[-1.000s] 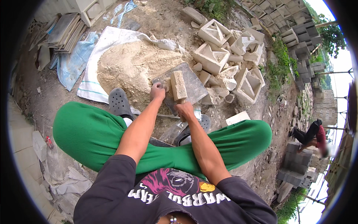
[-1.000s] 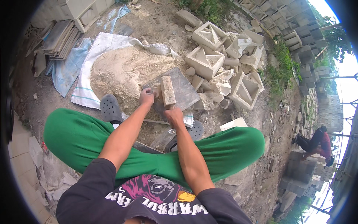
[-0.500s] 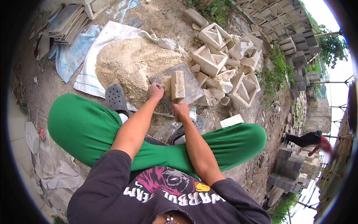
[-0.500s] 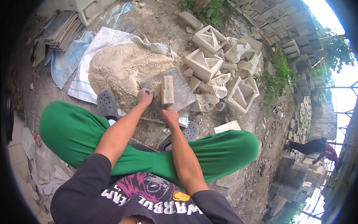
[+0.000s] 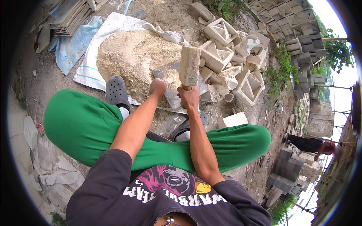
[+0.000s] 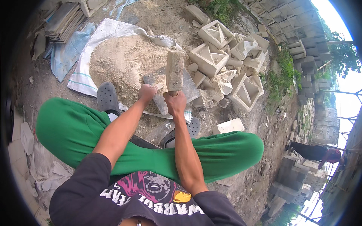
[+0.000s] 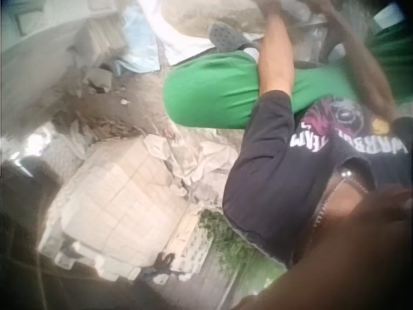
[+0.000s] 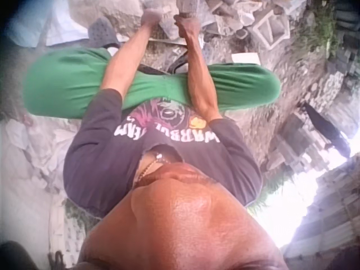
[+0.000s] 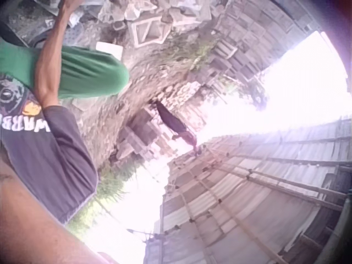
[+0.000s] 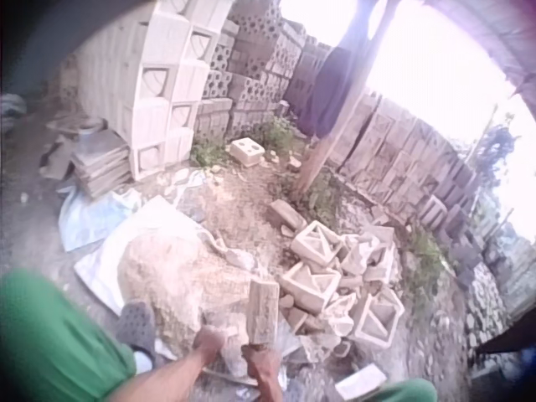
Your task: The person sits on the ground and uses a wooden mallet to repeatedly strike a small stone block placed on a flat surface. The person adjusts the stone's position occasionally while continuing to chip away at it.
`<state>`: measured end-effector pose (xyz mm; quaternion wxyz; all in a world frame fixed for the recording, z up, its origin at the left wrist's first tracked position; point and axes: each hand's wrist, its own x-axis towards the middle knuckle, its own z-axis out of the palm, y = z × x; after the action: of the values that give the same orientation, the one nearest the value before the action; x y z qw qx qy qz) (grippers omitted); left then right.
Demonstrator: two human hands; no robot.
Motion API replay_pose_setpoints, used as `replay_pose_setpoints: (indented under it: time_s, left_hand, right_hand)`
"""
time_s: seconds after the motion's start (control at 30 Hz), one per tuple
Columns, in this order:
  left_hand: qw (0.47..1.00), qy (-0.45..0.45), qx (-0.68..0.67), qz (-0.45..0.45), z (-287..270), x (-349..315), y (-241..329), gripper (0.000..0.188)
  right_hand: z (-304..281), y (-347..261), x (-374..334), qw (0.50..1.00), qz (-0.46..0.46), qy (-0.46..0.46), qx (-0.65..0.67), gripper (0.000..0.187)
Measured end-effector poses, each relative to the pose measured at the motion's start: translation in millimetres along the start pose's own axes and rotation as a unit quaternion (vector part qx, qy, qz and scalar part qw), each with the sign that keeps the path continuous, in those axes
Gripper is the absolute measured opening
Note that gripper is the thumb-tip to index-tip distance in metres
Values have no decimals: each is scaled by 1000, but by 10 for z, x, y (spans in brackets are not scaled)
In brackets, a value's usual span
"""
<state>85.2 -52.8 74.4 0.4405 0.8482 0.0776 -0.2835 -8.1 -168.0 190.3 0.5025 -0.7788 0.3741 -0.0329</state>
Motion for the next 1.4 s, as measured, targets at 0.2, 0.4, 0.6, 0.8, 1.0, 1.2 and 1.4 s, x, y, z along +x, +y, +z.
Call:
replay_pose_setpoints:
  time_s: [0.2,0.4,0.6,0.8,1.0,1.2,1.4]
  left_hand:
    - [997,-2,46,-58,-31,21,8,31]
    - [998,18,38,-49,-1,72,-2,31]
    - [999,-22,4,-28,-12,44,-23,32]
    - [999,-10,13,-40,17,114,-65,32]
    - [997,22,42,-62,-17,42,34,28]
    - [999,-9,9,-41,-36,47,-13,30]
    - [997,-13,32,-63,-23,46,108,29]
  right_hand:
    - [175,137,24,995,-82,52,-19,28]
    - [346,751,89,984,120,-82,-101,29]
    - [162,147,134,997,36,-20,59,24]
    - [253,358,206,1000,-23,2,5,24]
    - [304,638,195,987,133,-80,34,22]
    - [62,-50,196,997,19,-4,75,18]
    - [312,625,174,993,71,-82,56,19]
